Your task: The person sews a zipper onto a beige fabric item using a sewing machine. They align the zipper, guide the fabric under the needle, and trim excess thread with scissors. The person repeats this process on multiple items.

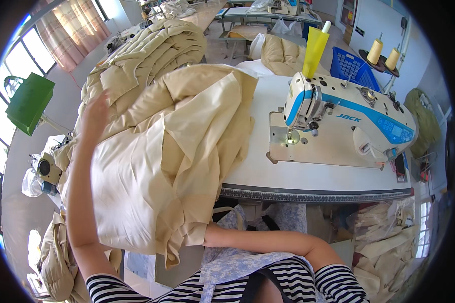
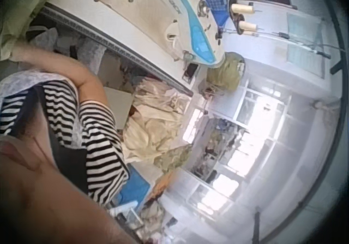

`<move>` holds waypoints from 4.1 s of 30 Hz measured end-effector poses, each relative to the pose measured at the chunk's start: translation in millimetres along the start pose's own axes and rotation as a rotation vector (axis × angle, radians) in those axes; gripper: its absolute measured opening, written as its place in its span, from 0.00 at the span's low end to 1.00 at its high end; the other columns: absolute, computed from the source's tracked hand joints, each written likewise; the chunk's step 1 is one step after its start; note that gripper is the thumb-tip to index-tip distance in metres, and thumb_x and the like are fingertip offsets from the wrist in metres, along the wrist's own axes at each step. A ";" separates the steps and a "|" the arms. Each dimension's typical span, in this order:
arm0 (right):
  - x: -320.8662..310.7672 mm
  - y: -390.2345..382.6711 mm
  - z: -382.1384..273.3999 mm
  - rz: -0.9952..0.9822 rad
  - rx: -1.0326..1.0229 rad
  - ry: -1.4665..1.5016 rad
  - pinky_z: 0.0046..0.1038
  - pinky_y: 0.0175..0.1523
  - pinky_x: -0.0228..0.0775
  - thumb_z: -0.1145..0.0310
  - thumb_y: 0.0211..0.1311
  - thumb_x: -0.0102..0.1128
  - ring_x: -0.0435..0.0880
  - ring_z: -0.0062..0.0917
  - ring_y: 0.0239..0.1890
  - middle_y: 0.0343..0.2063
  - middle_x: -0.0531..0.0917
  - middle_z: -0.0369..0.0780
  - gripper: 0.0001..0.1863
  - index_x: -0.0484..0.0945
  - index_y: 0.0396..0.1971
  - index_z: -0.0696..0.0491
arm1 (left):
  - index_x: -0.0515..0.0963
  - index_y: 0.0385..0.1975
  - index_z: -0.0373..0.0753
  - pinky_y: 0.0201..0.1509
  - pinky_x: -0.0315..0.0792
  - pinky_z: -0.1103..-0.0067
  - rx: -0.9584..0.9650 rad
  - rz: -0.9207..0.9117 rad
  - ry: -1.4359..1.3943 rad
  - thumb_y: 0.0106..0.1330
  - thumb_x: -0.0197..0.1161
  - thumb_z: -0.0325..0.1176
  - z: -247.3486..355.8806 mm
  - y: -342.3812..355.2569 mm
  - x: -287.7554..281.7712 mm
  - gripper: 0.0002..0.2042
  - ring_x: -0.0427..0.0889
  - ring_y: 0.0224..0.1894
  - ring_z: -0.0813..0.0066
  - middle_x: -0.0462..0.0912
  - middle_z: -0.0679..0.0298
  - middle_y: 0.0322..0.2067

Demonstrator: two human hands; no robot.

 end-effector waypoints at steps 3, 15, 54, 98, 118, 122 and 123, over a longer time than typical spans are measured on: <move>18.5 11.3 5.8 -0.039 0.052 0.538 0.34 0.64 0.71 0.56 0.66 0.61 0.80 0.35 0.58 0.53 0.81 0.41 0.23 0.76 0.58 0.48 | 0.74 0.64 0.44 0.60 0.74 0.67 0.311 -0.234 -0.476 0.72 0.58 0.47 214.7 -18.9 98.6 0.24 0.79 0.58 0.54 0.80 0.53 0.57; -49.6 -53.5 -35.2 -0.131 0.472 -0.277 0.43 0.42 0.77 0.60 0.72 0.51 0.84 0.48 0.34 0.31 0.85 0.50 0.18 0.82 0.38 0.60 | 0.83 0.45 0.41 0.53 0.75 0.56 -0.214 -0.261 -0.141 0.64 0.62 0.47 215.5 35.7 316.1 0.18 0.81 0.51 0.48 0.82 0.52 0.51; -127.8 -209.0 -24.0 0.640 0.725 0.218 0.30 0.41 0.77 0.51 0.71 0.60 0.87 0.29 0.32 0.30 0.88 0.46 0.25 0.83 0.44 0.62 | 0.83 0.42 0.49 0.50 0.75 0.68 0.195 -0.500 -0.419 0.63 0.68 0.51 309.0 5.1 348.7 0.15 0.83 0.46 0.60 0.84 0.64 0.42; -87.3 -249.3 -22.5 0.402 0.848 0.571 0.26 0.50 0.76 0.55 0.66 0.69 0.84 0.20 0.43 0.42 0.88 0.41 0.24 0.82 0.50 0.61 | 0.74 0.63 0.46 0.71 0.59 0.61 0.453 -0.298 -0.075 0.68 0.62 0.44 349.7 -70.0 189.1 0.24 0.71 0.65 0.62 0.77 0.62 0.59; -100.8 -242.0 -54.7 0.765 0.435 0.477 0.24 0.43 0.76 0.66 0.68 0.67 0.83 0.18 0.37 0.36 0.88 0.38 0.13 0.84 0.45 0.60 | 0.78 0.40 0.25 0.36 0.74 0.73 -0.766 -0.235 -0.284 0.66 0.56 0.26 2.4 -424.7 74.9 0.10 0.78 0.33 0.74 0.84 0.59 0.31; -103.0 -258.3 -52.1 0.821 0.558 0.489 0.28 0.35 0.76 0.67 0.70 0.65 0.83 0.21 0.28 0.29 0.87 0.35 0.11 0.84 0.41 0.60 | 0.81 0.48 0.30 0.45 0.76 0.79 -0.920 0.115 -0.585 0.71 0.52 0.25 -71.3 -370.3 -41.3 0.12 0.82 0.40 0.78 0.86 0.63 0.40; -102.9 -258.4 -51.5 0.799 0.565 0.468 0.29 0.33 0.75 0.67 0.70 0.64 0.82 0.23 0.25 0.27 0.87 0.36 0.10 0.84 0.41 0.60 | 0.80 0.51 0.30 0.48 0.76 0.79 -0.754 -0.041 -0.298 0.73 0.53 0.27 -74.2 -330.8 -81.7 0.13 0.82 0.43 0.79 0.86 0.63 0.44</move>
Point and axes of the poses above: each hand's wrist, its own y-axis towards the middle knuckle, its own x-axis out of the palm, z = x × y, the point moved 8 cm from there along y, towards the middle knuckle
